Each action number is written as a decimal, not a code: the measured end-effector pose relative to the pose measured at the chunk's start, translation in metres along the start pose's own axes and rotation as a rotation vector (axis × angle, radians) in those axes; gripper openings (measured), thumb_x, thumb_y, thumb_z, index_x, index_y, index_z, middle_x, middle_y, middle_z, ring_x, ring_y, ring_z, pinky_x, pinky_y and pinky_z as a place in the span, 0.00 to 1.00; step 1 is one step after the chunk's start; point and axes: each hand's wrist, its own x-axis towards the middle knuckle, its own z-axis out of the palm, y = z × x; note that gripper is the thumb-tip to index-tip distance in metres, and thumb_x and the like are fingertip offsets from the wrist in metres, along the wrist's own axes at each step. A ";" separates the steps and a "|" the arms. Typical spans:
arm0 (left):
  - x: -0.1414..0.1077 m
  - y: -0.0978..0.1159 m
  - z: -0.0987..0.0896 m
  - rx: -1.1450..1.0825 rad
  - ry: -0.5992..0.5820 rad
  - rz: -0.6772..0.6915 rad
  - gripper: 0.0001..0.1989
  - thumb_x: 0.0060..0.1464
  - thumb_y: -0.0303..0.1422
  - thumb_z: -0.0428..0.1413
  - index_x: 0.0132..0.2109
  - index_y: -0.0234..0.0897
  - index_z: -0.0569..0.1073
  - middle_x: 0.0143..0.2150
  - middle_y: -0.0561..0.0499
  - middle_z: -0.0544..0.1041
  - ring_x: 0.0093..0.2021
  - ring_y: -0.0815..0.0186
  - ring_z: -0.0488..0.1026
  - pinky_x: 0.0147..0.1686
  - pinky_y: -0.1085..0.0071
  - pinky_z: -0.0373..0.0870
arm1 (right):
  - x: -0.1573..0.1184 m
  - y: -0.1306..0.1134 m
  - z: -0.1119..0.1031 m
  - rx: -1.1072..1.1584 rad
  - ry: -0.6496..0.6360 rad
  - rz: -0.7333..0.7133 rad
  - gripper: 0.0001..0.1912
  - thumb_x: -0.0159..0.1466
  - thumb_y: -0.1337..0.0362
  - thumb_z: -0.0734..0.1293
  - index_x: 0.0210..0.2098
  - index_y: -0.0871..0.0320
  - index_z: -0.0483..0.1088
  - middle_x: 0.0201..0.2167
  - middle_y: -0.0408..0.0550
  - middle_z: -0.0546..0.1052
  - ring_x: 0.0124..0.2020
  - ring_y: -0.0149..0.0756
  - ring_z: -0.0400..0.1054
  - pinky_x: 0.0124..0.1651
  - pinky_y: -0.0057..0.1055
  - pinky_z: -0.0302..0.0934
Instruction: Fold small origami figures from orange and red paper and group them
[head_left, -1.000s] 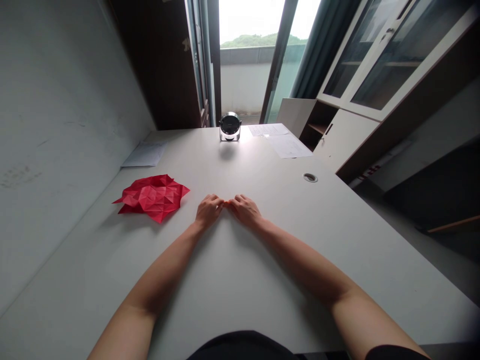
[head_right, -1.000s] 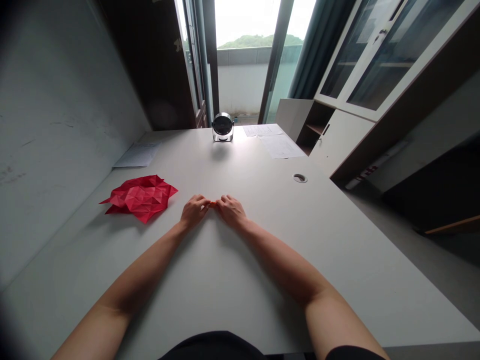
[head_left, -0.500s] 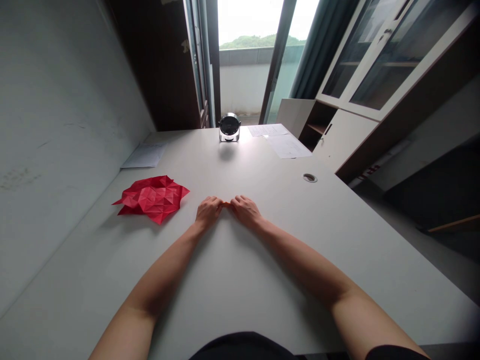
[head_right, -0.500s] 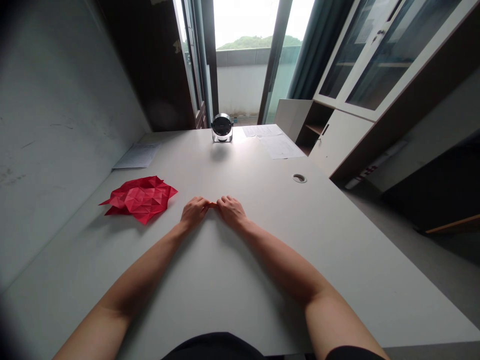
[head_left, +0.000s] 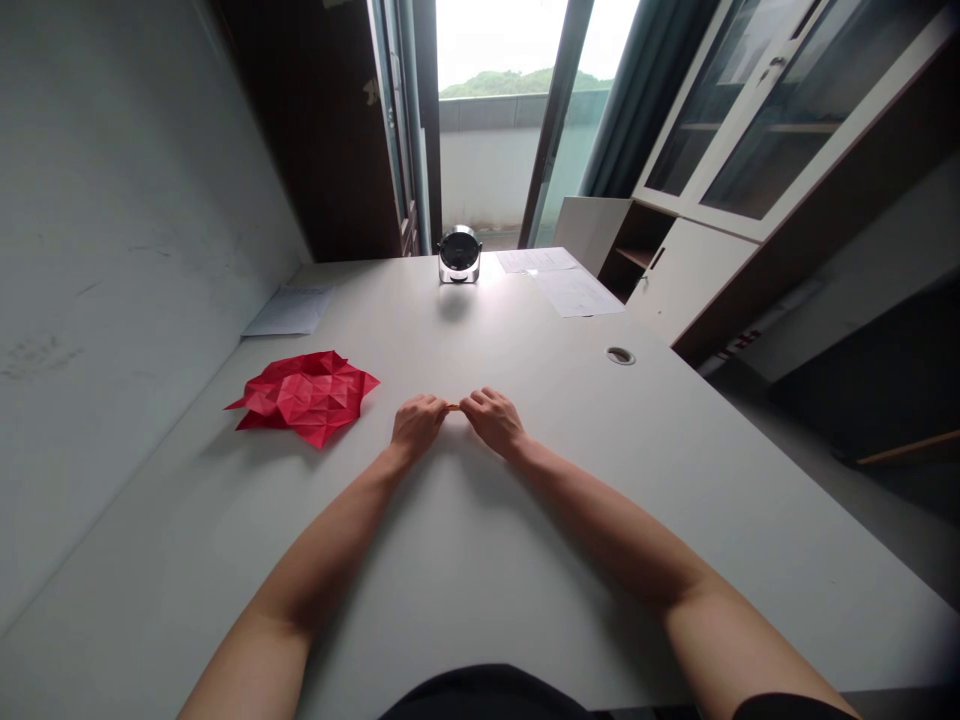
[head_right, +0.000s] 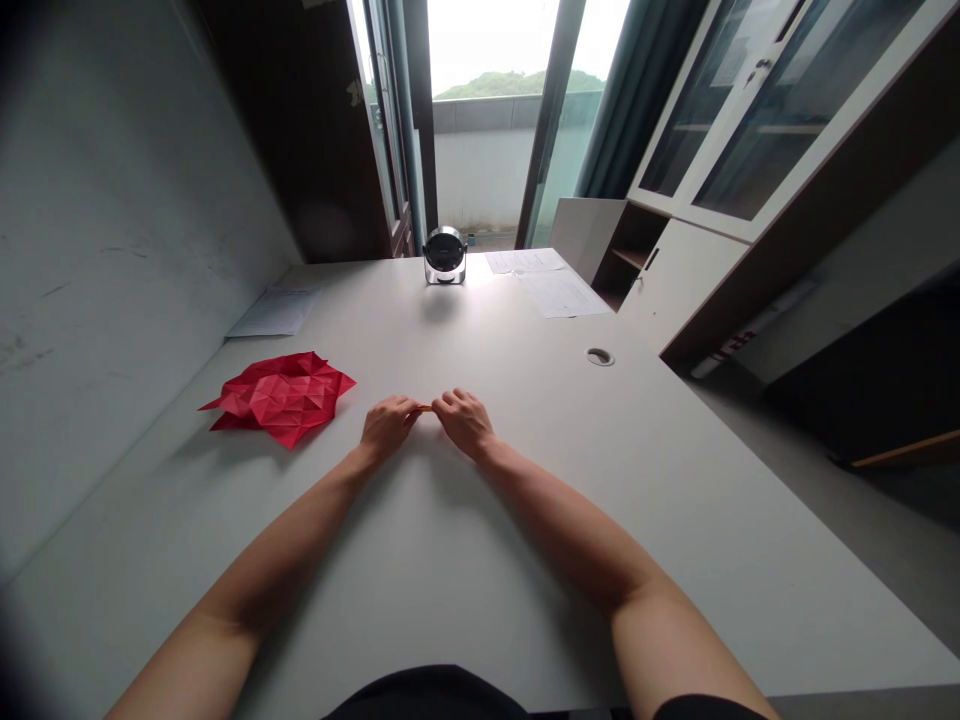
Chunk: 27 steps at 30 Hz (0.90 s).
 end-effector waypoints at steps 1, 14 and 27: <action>0.000 0.000 0.000 -0.005 0.000 0.004 0.11 0.64 0.40 0.54 0.36 0.44 0.77 0.35 0.45 0.77 0.39 0.57 0.71 0.42 0.64 0.64 | 0.000 0.000 0.000 0.001 0.004 0.004 0.12 0.73 0.61 0.60 0.38 0.55 0.74 0.38 0.52 0.76 0.41 0.41 0.63 0.44 0.34 0.53; 0.002 0.019 -0.013 0.381 -0.086 0.172 0.13 0.68 0.33 0.50 0.36 0.39 0.76 0.35 0.46 0.78 0.38 0.60 0.69 0.38 0.65 0.60 | 0.000 -0.001 -0.003 -0.027 0.035 -0.088 0.13 0.73 0.62 0.61 0.36 0.56 0.74 0.37 0.50 0.77 0.42 0.40 0.63 0.45 0.35 0.52; 0.004 0.019 -0.012 0.398 -0.083 0.152 0.13 0.68 0.34 0.50 0.37 0.38 0.76 0.35 0.46 0.78 0.39 0.60 0.69 0.37 0.65 0.60 | 0.001 0.008 0.000 0.047 0.023 -0.103 0.12 0.72 0.62 0.61 0.36 0.57 0.74 0.37 0.50 0.77 0.42 0.40 0.64 0.46 0.34 0.52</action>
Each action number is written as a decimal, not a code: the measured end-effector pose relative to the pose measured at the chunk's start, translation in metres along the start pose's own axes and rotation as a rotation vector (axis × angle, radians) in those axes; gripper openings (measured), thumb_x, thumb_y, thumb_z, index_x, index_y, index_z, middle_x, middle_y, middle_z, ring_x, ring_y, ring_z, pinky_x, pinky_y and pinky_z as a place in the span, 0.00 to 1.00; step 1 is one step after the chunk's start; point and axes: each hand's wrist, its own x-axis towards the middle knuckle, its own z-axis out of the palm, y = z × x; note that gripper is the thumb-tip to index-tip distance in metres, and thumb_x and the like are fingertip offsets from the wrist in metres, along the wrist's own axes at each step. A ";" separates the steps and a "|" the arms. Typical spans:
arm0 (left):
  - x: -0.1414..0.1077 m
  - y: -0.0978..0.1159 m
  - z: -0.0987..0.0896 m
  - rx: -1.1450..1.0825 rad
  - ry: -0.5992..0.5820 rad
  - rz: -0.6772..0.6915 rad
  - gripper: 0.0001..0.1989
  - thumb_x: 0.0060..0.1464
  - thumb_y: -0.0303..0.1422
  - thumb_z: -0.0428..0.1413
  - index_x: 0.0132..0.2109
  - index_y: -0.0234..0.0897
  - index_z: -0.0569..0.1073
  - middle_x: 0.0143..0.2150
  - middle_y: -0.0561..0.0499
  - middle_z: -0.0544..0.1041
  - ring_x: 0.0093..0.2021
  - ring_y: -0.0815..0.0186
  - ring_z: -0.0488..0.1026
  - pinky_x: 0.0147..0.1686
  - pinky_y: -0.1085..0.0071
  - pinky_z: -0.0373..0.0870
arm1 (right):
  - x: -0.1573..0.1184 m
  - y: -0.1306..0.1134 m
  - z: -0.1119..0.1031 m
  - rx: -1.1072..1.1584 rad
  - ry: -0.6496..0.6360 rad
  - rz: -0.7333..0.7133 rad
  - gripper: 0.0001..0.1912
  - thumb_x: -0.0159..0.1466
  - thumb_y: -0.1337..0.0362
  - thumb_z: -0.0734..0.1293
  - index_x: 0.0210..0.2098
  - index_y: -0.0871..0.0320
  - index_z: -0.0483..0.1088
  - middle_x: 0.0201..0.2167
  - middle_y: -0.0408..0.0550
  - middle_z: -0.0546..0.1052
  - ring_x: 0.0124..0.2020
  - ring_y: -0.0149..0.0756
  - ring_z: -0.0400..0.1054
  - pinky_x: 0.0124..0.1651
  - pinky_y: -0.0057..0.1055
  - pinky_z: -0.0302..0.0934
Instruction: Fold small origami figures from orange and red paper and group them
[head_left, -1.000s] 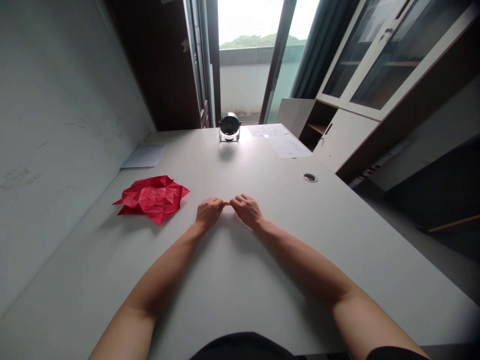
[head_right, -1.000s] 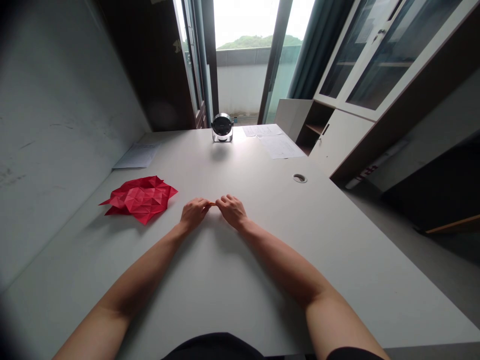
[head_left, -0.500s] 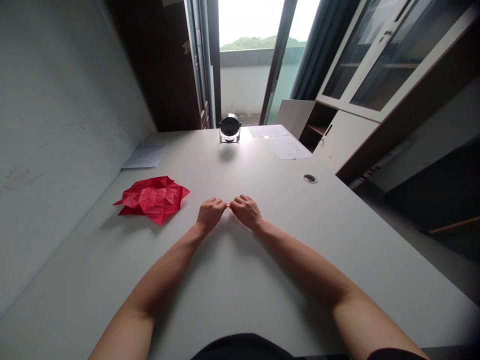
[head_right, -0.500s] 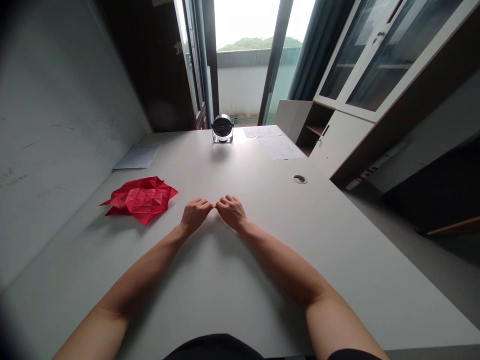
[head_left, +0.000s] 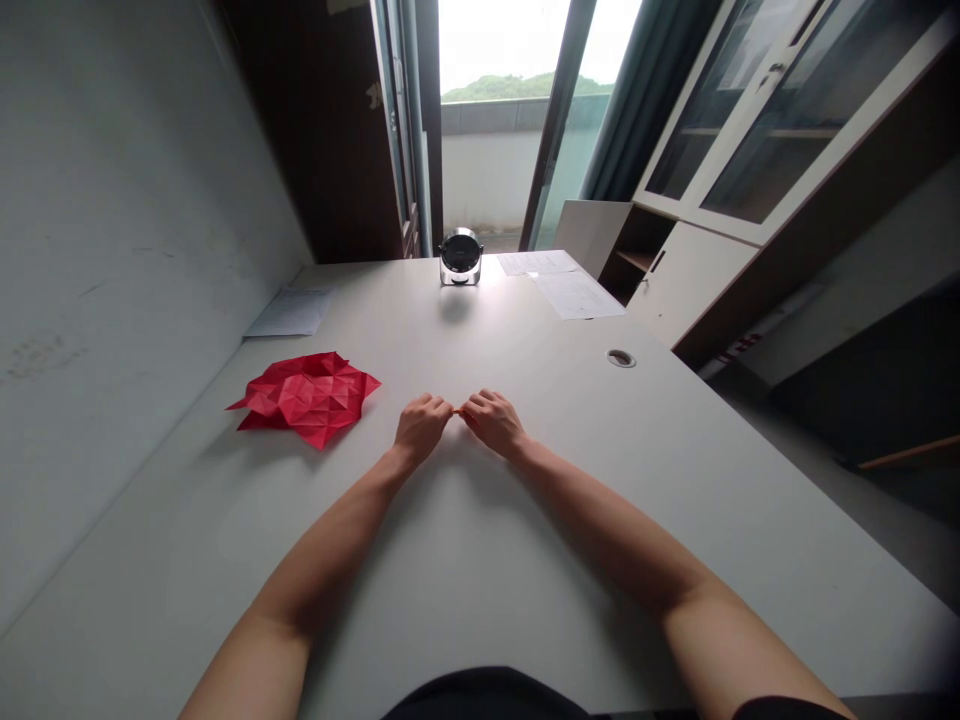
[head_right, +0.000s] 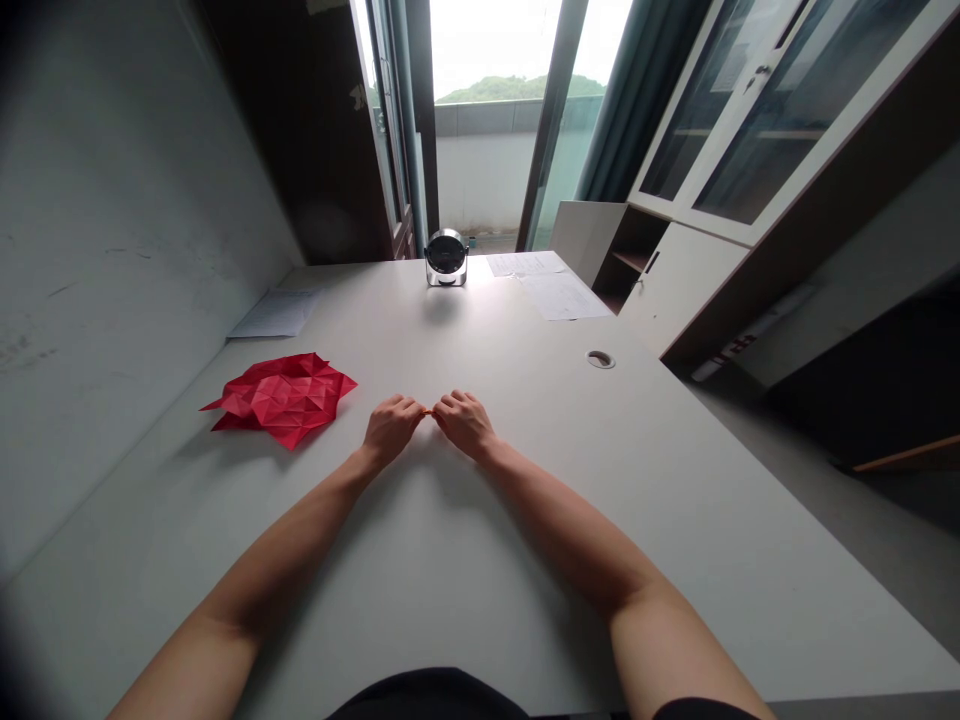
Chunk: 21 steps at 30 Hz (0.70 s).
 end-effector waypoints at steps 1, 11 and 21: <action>0.000 -0.001 0.000 0.002 0.003 -0.010 0.13 0.68 0.34 0.50 0.37 0.38 0.76 0.35 0.46 0.78 0.39 0.60 0.69 0.36 0.65 0.60 | 0.000 0.003 0.000 0.019 -0.004 0.001 0.11 0.72 0.62 0.62 0.37 0.57 0.74 0.37 0.50 0.77 0.42 0.39 0.64 0.45 0.34 0.52; -0.002 -0.007 0.003 -0.030 -0.052 -0.043 0.11 0.66 0.33 0.52 0.38 0.39 0.78 0.38 0.45 0.79 0.41 0.59 0.70 0.41 0.64 0.62 | -0.001 0.008 0.001 0.035 -0.052 -0.046 0.12 0.73 0.61 0.61 0.37 0.56 0.74 0.36 0.49 0.76 0.40 0.38 0.63 0.44 0.33 0.54; -0.001 -0.003 0.001 -0.023 -0.095 -0.040 0.15 0.67 0.39 0.50 0.37 0.39 0.77 0.38 0.46 0.80 0.38 0.61 0.73 0.39 0.66 0.61 | 0.000 0.004 -0.002 0.009 -0.040 -0.040 0.12 0.73 0.61 0.61 0.36 0.56 0.73 0.36 0.48 0.77 0.40 0.37 0.64 0.43 0.32 0.54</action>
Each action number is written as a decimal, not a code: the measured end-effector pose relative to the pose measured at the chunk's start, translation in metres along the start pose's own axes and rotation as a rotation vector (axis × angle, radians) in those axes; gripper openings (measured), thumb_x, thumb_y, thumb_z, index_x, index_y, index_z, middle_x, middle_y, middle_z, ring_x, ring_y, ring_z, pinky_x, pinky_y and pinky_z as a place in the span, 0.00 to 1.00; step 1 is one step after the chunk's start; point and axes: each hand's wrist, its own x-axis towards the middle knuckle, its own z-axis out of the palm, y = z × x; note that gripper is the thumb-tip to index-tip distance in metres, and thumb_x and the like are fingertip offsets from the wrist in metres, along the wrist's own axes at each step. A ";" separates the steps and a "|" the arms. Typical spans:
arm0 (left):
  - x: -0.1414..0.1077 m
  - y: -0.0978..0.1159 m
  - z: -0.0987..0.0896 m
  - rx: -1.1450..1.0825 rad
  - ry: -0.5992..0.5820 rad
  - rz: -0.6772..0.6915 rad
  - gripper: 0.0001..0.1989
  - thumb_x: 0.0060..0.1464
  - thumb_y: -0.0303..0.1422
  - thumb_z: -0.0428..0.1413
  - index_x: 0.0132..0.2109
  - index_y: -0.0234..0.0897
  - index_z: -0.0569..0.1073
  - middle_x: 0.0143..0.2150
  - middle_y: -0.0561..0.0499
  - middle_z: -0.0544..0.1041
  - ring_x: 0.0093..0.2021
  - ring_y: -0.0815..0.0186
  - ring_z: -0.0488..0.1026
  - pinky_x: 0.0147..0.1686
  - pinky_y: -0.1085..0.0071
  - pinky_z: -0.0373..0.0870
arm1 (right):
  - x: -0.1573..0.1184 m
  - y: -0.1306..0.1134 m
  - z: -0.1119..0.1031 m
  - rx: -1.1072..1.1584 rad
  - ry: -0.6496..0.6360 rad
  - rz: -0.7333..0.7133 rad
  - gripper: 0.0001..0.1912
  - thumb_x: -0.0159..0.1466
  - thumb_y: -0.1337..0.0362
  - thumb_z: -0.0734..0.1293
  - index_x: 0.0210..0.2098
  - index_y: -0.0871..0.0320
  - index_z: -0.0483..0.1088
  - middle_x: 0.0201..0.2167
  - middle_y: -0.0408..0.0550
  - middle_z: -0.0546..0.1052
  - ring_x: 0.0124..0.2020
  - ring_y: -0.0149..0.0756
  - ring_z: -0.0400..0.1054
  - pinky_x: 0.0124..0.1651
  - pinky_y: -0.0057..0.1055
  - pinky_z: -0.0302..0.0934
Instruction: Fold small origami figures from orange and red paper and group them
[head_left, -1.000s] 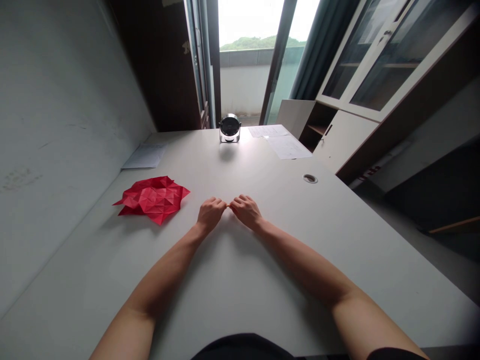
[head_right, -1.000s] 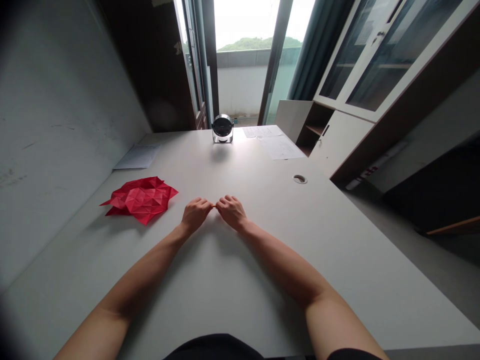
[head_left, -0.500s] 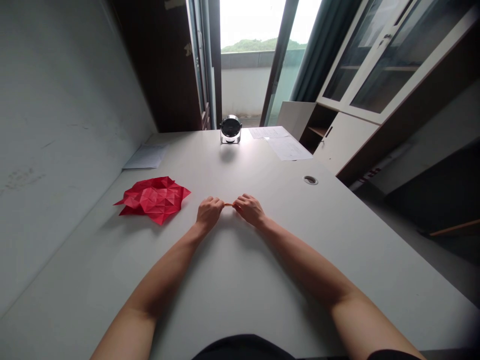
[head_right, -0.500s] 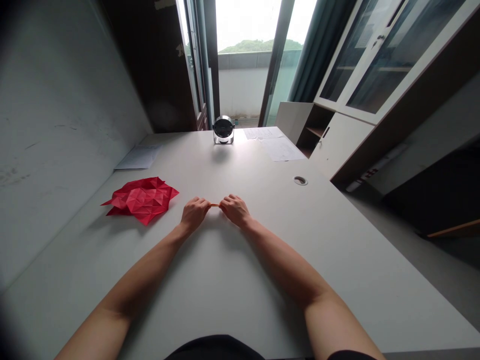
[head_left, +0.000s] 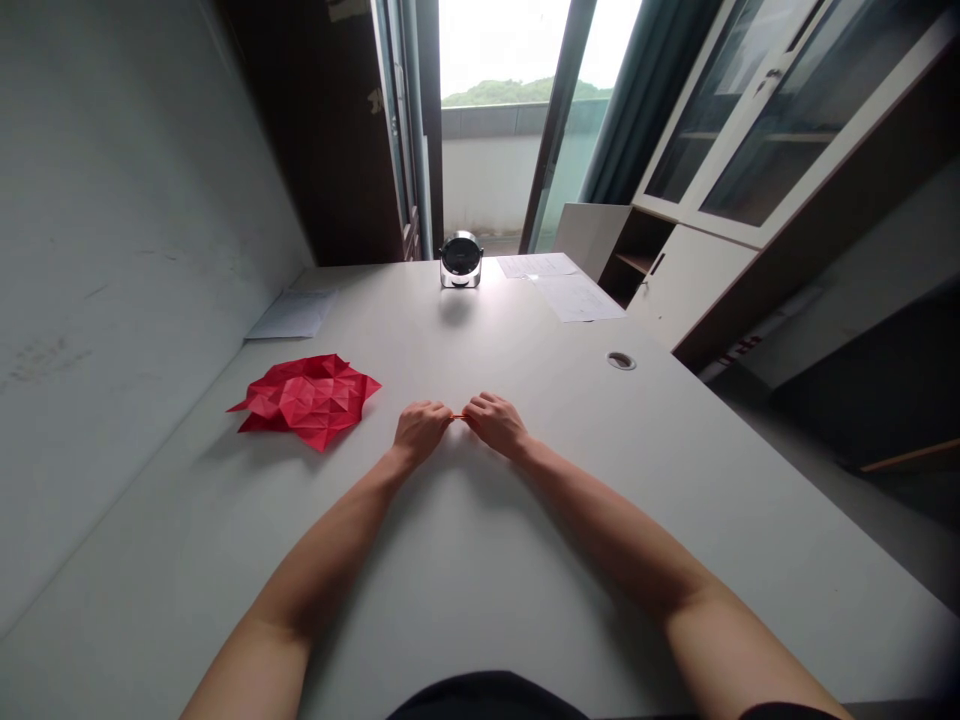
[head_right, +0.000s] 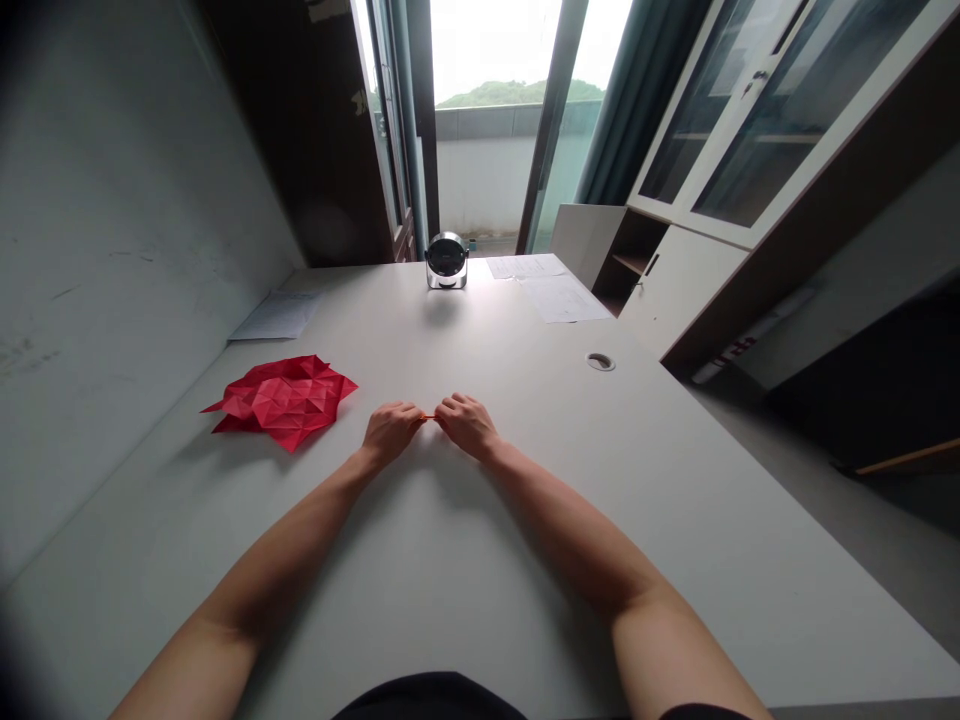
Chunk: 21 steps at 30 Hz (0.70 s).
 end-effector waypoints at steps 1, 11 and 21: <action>0.000 0.001 0.000 0.007 -0.001 -0.014 0.15 0.68 0.39 0.50 0.37 0.39 0.77 0.38 0.46 0.80 0.38 0.61 0.73 0.38 0.66 0.61 | 0.001 0.000 0.000 -0.011 0.000 0.006 0.12 0.73 0.61 0.61 0.36 0.56 0.72 0.36 0.48 0.77 0.40 0.37 0.64 0.43 0.32 0.54; 0.000 -0.006 0.008 -0.143 0.111 -0.152 0.12 0.65 0.39 0.54 0.37 0.42 0.79 0.35 0.47 0.80 0.36 0.60 0.74 0.33 0.68 0.60 | 0.002 0.002 0.005 0.004 0.024 0.092 0.10 0.72 0.62 0.62 0.36 0.56 0.73 0.37 0.49 0.77 0.40 0.38 0.65 0.43 0.32 0.54; 0.004 -0.032 0.022 -1.075 0.155 -0.295 0.19 0.56 0.48 0.60 0.43 0.37 0.83 0.33 0.47 0.82 0.32 0.63 0.75 0.34 0.69 0.70 | 0.001 0.012 0.016 0.375 0.046 0.180 0.10 0.67 0.64 0.65 0.29 0.57 0.68 0.29 0.43 0.71 0.33 0.33 0.62 0.36 0.27 0.52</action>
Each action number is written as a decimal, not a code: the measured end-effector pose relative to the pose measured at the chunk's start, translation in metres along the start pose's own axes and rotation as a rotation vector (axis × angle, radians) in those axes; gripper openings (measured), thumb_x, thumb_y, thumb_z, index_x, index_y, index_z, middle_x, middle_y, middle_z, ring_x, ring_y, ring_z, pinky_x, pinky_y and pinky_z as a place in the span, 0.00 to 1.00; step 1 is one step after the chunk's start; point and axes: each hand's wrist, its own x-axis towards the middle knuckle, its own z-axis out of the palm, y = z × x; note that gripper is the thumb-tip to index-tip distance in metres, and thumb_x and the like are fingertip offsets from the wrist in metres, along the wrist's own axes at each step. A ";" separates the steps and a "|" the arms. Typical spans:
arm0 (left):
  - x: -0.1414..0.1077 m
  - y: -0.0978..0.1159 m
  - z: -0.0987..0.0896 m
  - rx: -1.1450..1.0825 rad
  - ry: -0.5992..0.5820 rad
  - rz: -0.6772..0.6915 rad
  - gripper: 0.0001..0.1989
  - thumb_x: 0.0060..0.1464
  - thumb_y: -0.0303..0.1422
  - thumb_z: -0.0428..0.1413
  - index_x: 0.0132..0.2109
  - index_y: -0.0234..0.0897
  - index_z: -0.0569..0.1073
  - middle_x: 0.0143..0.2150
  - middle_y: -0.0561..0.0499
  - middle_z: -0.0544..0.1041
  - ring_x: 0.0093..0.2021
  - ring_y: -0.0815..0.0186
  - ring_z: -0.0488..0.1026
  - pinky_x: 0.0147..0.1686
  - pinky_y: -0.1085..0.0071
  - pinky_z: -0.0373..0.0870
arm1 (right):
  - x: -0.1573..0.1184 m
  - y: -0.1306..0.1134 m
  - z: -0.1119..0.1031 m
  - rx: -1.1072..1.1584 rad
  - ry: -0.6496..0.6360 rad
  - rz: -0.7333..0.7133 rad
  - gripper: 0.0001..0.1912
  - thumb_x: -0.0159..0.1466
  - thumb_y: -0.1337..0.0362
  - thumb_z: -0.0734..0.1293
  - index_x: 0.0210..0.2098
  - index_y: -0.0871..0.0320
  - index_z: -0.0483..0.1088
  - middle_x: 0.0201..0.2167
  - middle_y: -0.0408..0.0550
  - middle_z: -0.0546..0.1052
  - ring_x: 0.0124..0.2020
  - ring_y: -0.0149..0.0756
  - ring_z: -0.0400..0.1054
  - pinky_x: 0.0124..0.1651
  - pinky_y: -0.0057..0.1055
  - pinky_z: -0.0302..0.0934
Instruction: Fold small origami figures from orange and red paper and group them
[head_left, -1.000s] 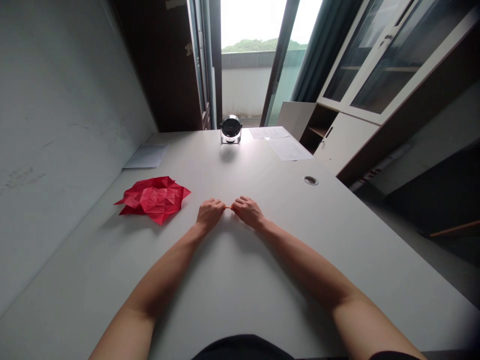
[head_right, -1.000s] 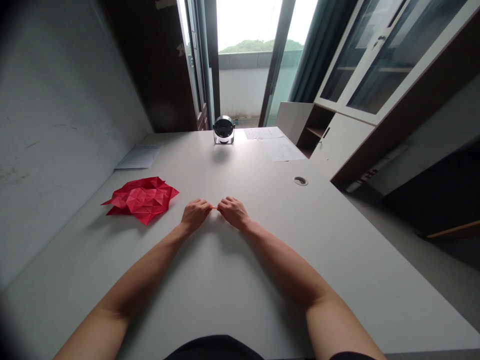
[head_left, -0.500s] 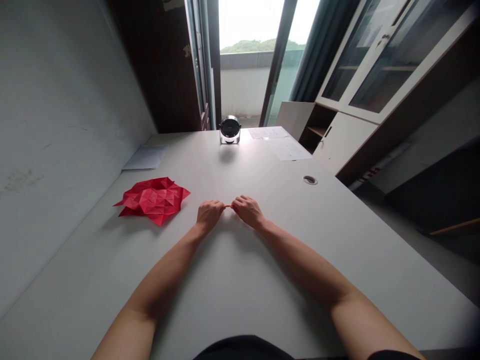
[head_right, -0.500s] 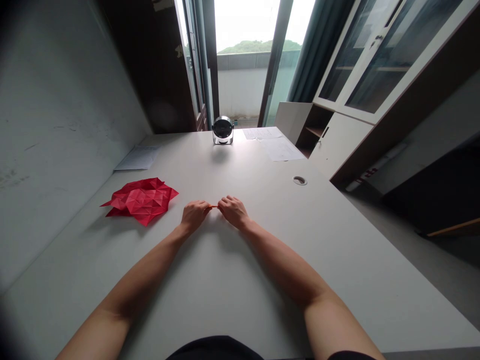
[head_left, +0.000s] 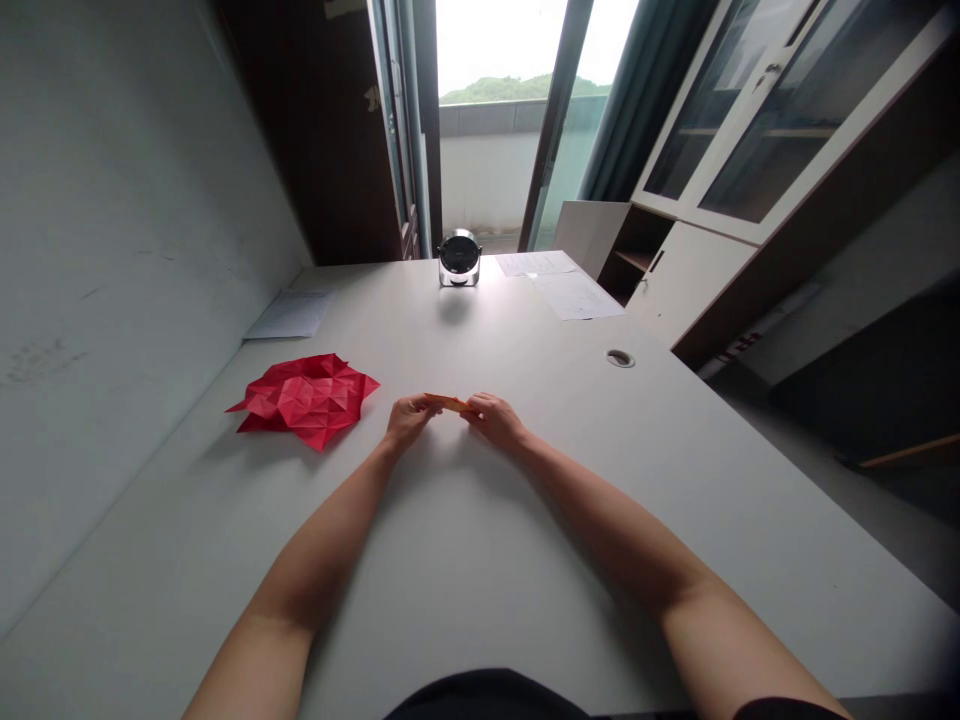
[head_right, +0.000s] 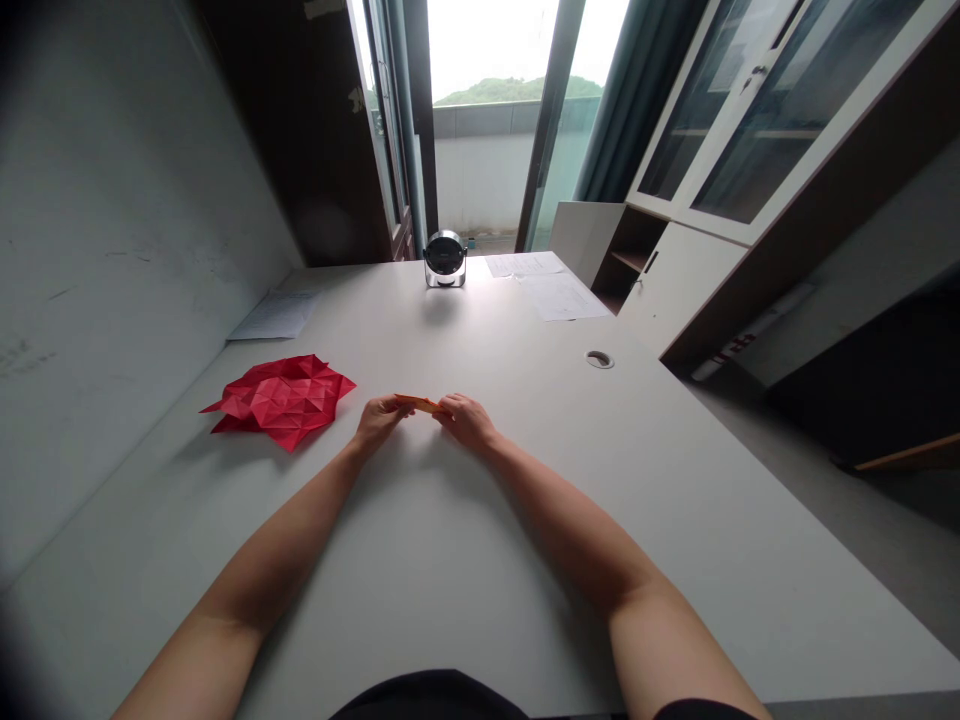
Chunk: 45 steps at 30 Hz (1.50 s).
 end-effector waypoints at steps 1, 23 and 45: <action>0.001 -0.001 0.001 -0.046 0.001 -0.010 0.20 0.55 0.48 0.61 0.44 0.37 0.82 0.33 0.46 0.82 0.33 0.63 0.76 0.35 0.68 0.71 | 0.000 0.001 0.001 0.046 0.001 0.009 0.11 0.67 0.63 0.65 0.28 0.57 0.68 0.28 0.42 0.70 0.31 0.32 0.61 0.35 0.27 0.52; -0.003 0.003 0.012 -0.097 0.012 -0.047 0.18 0.56 0.48 0.60 0.35 0.36 0.79 0.29 0.49 0.78 0.32 0.64 0.74 0.36 0.69 0.70 | 0.002 -0.008 0.000 0.323 -0.071 0.198 0.19 0.62 0.52 0.65 0.22 0.57 0.61 0.20 0.37 0.58 0.24 0.28 0.50 0.28 0.27 0.43; 0.002 -0.002 0.009 -0.287 0.112 -0.080 0.21 0.60 0.51 0.55 0.35 0.35 0.74 0.29 0.50 0.76 0.28 0.69 0.69 0.31 0.71 0.66 | -0.001 -0.004 -0.003 0.582 -0.139 0.242 0.19 0.63 0.49 0.65 0.29 0.59 0.74 0.23 0.43 0.73 0.26 0.32 0.64 0.32 0.28 0.56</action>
